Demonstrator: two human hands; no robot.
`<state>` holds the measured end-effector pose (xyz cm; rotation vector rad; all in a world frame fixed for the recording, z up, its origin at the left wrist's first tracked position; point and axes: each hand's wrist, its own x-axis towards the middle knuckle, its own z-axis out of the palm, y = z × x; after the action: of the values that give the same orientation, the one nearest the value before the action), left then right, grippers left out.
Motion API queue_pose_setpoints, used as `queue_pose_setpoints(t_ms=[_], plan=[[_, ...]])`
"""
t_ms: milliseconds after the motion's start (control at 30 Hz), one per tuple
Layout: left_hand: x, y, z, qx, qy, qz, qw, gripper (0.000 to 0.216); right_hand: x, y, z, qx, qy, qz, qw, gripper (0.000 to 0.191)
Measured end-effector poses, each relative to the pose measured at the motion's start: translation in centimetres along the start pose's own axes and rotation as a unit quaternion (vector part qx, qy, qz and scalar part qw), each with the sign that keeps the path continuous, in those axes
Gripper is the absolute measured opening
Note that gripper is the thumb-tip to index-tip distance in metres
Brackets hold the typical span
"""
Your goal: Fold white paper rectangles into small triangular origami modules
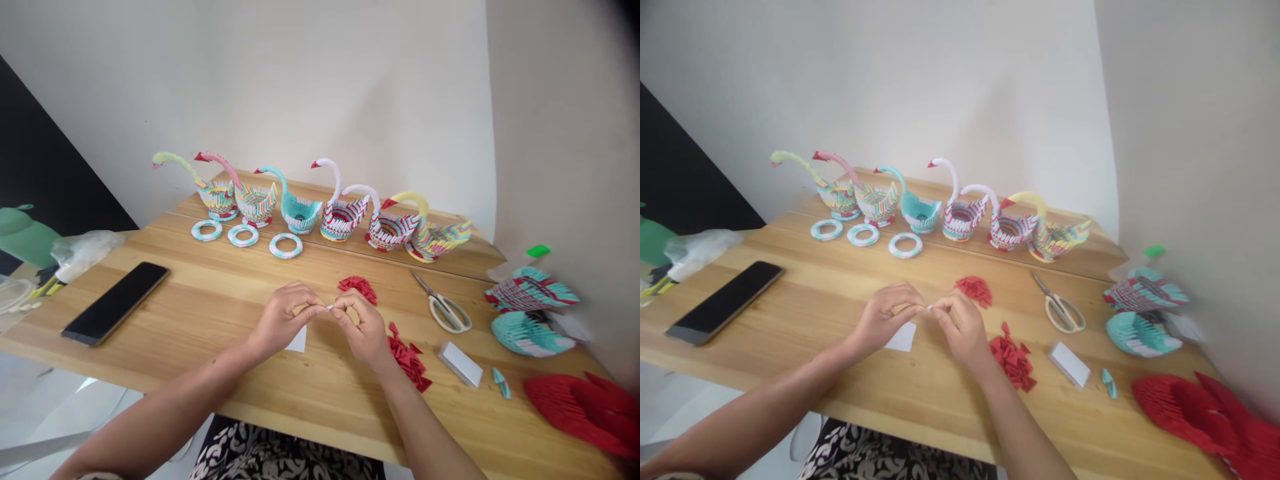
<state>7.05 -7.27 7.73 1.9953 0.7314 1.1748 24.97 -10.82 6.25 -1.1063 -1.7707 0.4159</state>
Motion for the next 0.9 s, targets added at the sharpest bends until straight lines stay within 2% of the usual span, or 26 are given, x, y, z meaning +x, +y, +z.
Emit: queue_pose_setpoints(t_ms=[400, 667, 900], plan=[[-0.08, -0.03, 0.26, 0.044, -0.011, -0.028, 0.999, 0.022, 0.01, 0.12, 0.10, -0.009, -0.003, 0.000, 1.000, 0.010], [-0.07, -0.38, 0.28, -0.040, 0.005, -0.027, 0.999, 0.016, -0.17, 0.17, 0.19, 0.009, -0.023, 0.018, 1.000, 0.010], [0.03, -0.45, 0.34, -0.073, -0.001, -0.060, 0.996, 0.016, -0.14, 0.21, 0.26, 0.012, -0.047, 0.016, 0.999, 0.012]])
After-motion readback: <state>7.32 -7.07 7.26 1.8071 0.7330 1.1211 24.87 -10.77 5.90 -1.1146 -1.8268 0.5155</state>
